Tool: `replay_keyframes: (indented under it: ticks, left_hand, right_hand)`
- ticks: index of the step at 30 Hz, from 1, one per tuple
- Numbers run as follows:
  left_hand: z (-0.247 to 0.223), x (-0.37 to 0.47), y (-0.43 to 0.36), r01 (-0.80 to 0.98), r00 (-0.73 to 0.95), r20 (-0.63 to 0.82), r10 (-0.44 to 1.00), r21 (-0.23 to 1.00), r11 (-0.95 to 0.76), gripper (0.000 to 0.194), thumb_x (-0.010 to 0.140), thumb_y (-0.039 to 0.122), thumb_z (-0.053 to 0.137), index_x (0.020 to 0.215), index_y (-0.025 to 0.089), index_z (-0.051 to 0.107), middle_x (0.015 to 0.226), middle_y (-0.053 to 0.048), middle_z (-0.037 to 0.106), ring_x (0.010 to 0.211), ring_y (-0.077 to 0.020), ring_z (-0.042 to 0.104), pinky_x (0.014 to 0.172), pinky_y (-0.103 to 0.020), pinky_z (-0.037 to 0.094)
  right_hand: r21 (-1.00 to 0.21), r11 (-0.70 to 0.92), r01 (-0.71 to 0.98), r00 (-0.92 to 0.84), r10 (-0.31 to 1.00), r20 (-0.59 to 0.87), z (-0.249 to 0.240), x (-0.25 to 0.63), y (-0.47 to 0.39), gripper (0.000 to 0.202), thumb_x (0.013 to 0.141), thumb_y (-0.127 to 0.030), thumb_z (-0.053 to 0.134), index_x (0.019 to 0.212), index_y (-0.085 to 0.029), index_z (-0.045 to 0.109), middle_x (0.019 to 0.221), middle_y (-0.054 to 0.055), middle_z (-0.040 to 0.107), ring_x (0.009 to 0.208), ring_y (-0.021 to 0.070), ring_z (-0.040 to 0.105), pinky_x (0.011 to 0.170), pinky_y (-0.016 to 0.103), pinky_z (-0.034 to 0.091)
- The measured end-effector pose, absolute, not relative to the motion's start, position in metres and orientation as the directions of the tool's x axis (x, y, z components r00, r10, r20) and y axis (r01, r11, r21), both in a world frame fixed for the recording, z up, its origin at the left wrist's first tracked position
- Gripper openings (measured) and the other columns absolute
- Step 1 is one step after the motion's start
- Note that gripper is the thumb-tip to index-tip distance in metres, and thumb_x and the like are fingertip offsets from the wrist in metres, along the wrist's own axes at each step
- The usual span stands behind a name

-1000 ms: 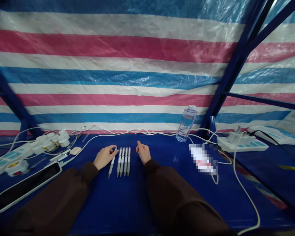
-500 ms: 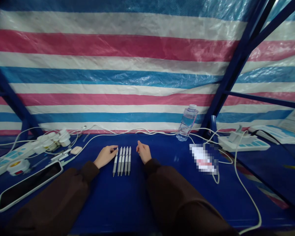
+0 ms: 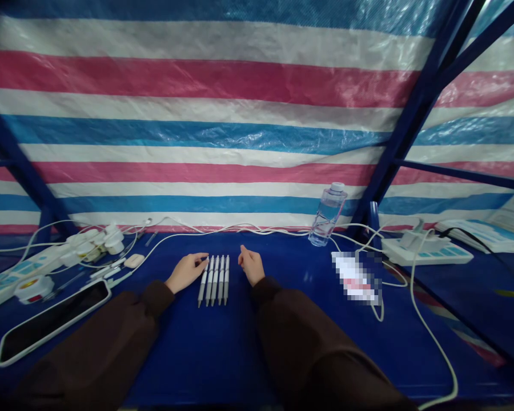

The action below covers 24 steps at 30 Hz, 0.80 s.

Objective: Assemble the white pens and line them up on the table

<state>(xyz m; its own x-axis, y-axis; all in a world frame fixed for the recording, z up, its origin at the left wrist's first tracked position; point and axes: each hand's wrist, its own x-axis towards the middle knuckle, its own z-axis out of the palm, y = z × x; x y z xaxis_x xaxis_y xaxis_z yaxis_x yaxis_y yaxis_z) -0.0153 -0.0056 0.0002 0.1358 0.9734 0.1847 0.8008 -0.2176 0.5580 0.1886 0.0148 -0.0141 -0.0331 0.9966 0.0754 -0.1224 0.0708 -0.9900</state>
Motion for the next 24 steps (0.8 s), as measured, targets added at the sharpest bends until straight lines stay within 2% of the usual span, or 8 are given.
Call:
replay_keyframes:
  ticks: [15,18,21,22,24]
  left_hand:
    - [0.0,-0.015,-0.008,0.778,0.126,0.197,0.972,0.588,-0.22,0.039,0.084,0.036,0.044,0.112,0.015,0.06,0.067,-0.003,0.065,0.066,-0.0169,0.06,0.06,-0.025,0.038]
    - [0.004,-0.016,-0.008,0.781,0.004,0.239,0.971,0.606,-0.152,0.035,0.083,0.04,0.045,0.106,0.019,0.061,0.066,-0.002,0.064,0.065,-0.0165,0.059,0.056,-0.024,0.036]
    - [0.016,-0.023,-0.007,0.716,-0.219,0.348,0.912,0.692,-0.092,0.027,0.083,0.041,0.046,0.093,0.022,0.062,0.061,0.001,0.059,0.057,-0.0137,0.055,0.051,-0.023,0.033]
    - [0.024,-0.028,-0.008,0.663,-0.3,0.395,0.868,0.741,-0.108,0.025,0.082,0.04,0.046,0.089,0.021,0.061,0.059,0.002,0.057,0.053,-0.0124,0.052,0.05,-0.022,0.033]
    - [0.045,-0.04,-0.016,0.498,-0.455,0.495,0.741,0.831,-0.249,0.022,0.082,0.036,0.046,0.08,0.019,0.058,0.052,0.004,0.05,0.048,-0.01,0.047,0.048,-0.021,0.033]
  right_hand:
    - [-0.991,0.069,-0.117,-0.04,0.996,0.074,-0.015,0.189,0.015,0.053,0.068,-0.063,0.053,0.044,-0.017,0.042,0.034,-0.008,0.024,0.032,0.0031,0.019,0.036,0.02,0.011]
    - [-0.99,0.074,-0.117,-0.044,0.996,0.079,-0.015,0.19,0.016,0.053,0.068,-0.063,0.052,0.044,-0.018,0.042,0.034,-0.008,0.024,0.032,0.0033,0.019,0.036,0.02,0.012]
    - [-0.992,0.079,-0.102,-0.034,0.996,0.083,-0.015,0.19,0.016,0.052,0.069,-0.062,0.052,0.043,-0.018,0.042,0.035,-0.008,0.024,0.033,0.0035,0.02,0.036,0.02,0.012]
    - [-0.992,0.079,-0.099,-0.031,0.996,0.083,-0.015,0.189,0.016,0.052,0.069,-0.062,0.051,0.043,-0.018,0.042,0.035,-0.008,0.024,0.033,0.0036,0.02,0.036,0.02,0.012]
    - [-0.992,0.079,-0.095,-0.028,0.996,0.082,-0.014,0.189,0.016,0.052,0.069,-0.063,0.051,0.043,-0.018,0.042,0.034,-0.008,0.025,0.032,0.0035,0.02,0.035,0.02,0.012]
